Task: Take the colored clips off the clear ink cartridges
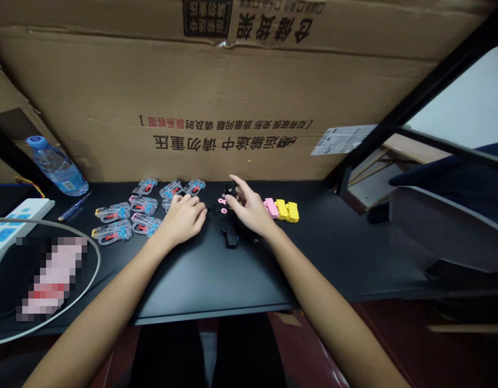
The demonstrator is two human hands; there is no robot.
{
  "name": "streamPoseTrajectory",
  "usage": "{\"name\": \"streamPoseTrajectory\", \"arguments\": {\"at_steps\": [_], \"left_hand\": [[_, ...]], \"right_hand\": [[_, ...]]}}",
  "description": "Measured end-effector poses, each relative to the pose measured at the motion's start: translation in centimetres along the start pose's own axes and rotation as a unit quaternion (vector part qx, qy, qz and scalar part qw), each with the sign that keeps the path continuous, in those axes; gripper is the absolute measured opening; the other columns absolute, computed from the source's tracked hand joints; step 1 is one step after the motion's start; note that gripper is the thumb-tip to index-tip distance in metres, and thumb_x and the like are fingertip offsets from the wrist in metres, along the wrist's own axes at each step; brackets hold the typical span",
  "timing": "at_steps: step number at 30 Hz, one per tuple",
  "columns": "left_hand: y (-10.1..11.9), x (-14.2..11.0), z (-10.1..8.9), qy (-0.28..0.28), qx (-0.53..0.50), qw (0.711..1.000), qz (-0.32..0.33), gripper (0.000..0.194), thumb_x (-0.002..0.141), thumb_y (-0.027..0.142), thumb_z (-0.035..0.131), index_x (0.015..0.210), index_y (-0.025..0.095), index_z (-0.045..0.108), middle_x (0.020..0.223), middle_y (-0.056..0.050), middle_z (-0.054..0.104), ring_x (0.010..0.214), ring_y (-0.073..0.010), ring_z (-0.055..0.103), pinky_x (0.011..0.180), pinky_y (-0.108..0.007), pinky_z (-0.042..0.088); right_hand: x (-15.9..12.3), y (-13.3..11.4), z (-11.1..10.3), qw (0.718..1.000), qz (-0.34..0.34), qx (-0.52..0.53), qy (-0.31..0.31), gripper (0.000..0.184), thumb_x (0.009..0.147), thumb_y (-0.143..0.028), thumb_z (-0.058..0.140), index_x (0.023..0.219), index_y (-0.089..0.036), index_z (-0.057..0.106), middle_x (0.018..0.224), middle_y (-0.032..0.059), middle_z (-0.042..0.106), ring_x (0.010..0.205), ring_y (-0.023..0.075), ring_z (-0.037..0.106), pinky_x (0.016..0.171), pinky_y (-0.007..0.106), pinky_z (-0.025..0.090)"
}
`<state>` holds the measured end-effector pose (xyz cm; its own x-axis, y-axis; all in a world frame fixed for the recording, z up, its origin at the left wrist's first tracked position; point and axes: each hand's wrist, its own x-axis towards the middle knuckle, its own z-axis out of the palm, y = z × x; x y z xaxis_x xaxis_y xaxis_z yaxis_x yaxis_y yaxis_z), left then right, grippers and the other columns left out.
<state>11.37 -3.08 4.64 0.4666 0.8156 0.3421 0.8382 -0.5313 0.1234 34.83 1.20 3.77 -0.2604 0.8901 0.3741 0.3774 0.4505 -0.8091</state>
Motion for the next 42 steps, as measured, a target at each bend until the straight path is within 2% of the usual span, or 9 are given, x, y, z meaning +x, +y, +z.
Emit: {"name": "streamPoseTrajectory", "arguments": {"at_steps": [5,12,17,21,25,31,34,38,42], "left_hand": [[0.3,0.0,1.1,-0.042,-0.003,0.999,0.025,0.034,0.108,0.032,0.049,0.085,0.019,0.071,0.093,-0.011,0.067,0.102,-0.0297,0.057,0.094,-0.049,0.040],[0.2,-0.1,0.5,-0.029,-0.026,0.999,0.030,0.026,0.106,0.031,0.051,0.092,0.020,0.070,0.099,-0.009,0.071,0.103,-0.0280,0.060,0.095,-0.047,0.038],[-0.1,-0.5,-0.7,-0.074,-0.124,0.978,0.150,0.025,0.105,0.023,0.053,0.107,0.025,0.077,0.109,-0.004,0.080,0.102,-0.0223,0.066,0.100,-0.042,0.038],[0.0,-0.6,-1.0,-0.090,-0.106,0.977,0.162,0.028,0.101,0.021,0.056,0.109,0.027,0.082,0.107,-0.005,0.082,0.100,-0.0241,0.066,0.098,-0.044,0.040],[0.2,-0.5,-0.6,-0.098,-0.081,0.976,0.175,0.030,0.098,0.017,0.057,0.108,0.027,0.083,0.113,-0.005,0.082,0.106,-0.0262,0.064,0.095,-0.044,0.041],[0.4,-0.4,0.1,-0.099,-0.062,0.977,0.178,0.030,0.098,0.014,0.055,0.107,0.025,0.081,0.114,-0.005,0.082,0.106,-0.0262,0.065,0.095,-0.044,0.041],[0.3,-0.4,0.3,-0.086,-0.057,0.984,0.146,0.029,0.099,0.017,0.054,0.108,0.024,0.081,0.115,-0.007,0.082,0.108,-0.0272,0.066,0.096,-0.045,0.043],[-0.3,-0.6,0.8,-0.069,-0.050,0.991,0.101,0.035,0.101,0.018,0.051,0.123,0.021,0.078,0.130,-0.011,0.079,0.119,-0.0288,0.069,0.106,-0.049,0.044],[-0.8,-0.9,1.3,-0.071,-0.060,0.992,0.082,0.047,0.101,0.012,0.043,0.139,0.022,0.069,0.144,-0.013,0.073,0.131,-0.0274,0.068,0.120,-0.053,0.038]], "right_hand": [[-0.1,-1.3,-0.4,1.000,-0.002,-0.028,-0.004,0.046,0.094,-0.039,0.068,0.137,-0.024,0.061,0.071,-0.0055,0.049,0.061,0.0178,0.048,0.067,0.035,0.044],[-1.1,-2.9,-0.5,0.990,-0.006,-0.064,-0.126,0.023,0.089,-0.039,0.071,0.104,-0.024,0.064,0.064,-0.0078,0.052,0.060,0.0153,0.048,0.062,0.030,0.035],[-0.8,-2.8,-1.2,0.992,-0.001,-0.097,-0.082,0.021,0.090,-0.041,0.070,0.102,-0.023,0.067,0.065,-0.0061,0.052,0.060,0.0158,0.049,0.062,0.030,0.035],[-0.4,-2.3,-1.7,0.993,0.006,-0.110,-0.046,0.022,0.092,-0.043,0.070,0.101,-0.024,0.068,0.064,-0.0057,0.054,0.059,0.0160,0.049,0.062,0.031,0.035],[-0.5,-2.3,-1.8,0.991,0.006,-0.120,-0.060,0.022,0.092,-0.042,0.070,0.103,-0.023,0.069,0.066,-0.0049,0.056,0.060,0.0166,0.051,0.063,0.031,0.036],[-0.6,-2.6,-1.8,0.989,0.013,-0.128,-0.079,0.022,0.092,-0.040,0.070,0.105,-0.022,0.070,0.069,-0.0037,0.059,0.062,0.0169,0.053,0.063,0.031,0.037],[-0.5,-2.4,-1.9,0.989,0.014,-0.130,-0.075,0.022,0.092,-0.040,0.070,0.104,-0.023,0.070,0.068,-0.0041,0.058,0.062,0.0170,0.053,0.063,0.031,0.036],[-0.6,-2.6,-1.9,0.988,0.000,-0.125,-0.089,0.020,0.092,-0.039,0.070,0.103,-0.023,0.070,0.071,-0.0034,0.059,0.066,0.0175,0.055,0.065,0.031,0.039],[-1.2,-3.4,-0.9,0.981,-0.056,-0.114,-0.148,0.014,0.092,-0.036,0.072,0.097,-0.023,0.070,0.081,-0.0002,0.063,0.078,0.0198,0.059,0.074,0.033,0.044]]}}
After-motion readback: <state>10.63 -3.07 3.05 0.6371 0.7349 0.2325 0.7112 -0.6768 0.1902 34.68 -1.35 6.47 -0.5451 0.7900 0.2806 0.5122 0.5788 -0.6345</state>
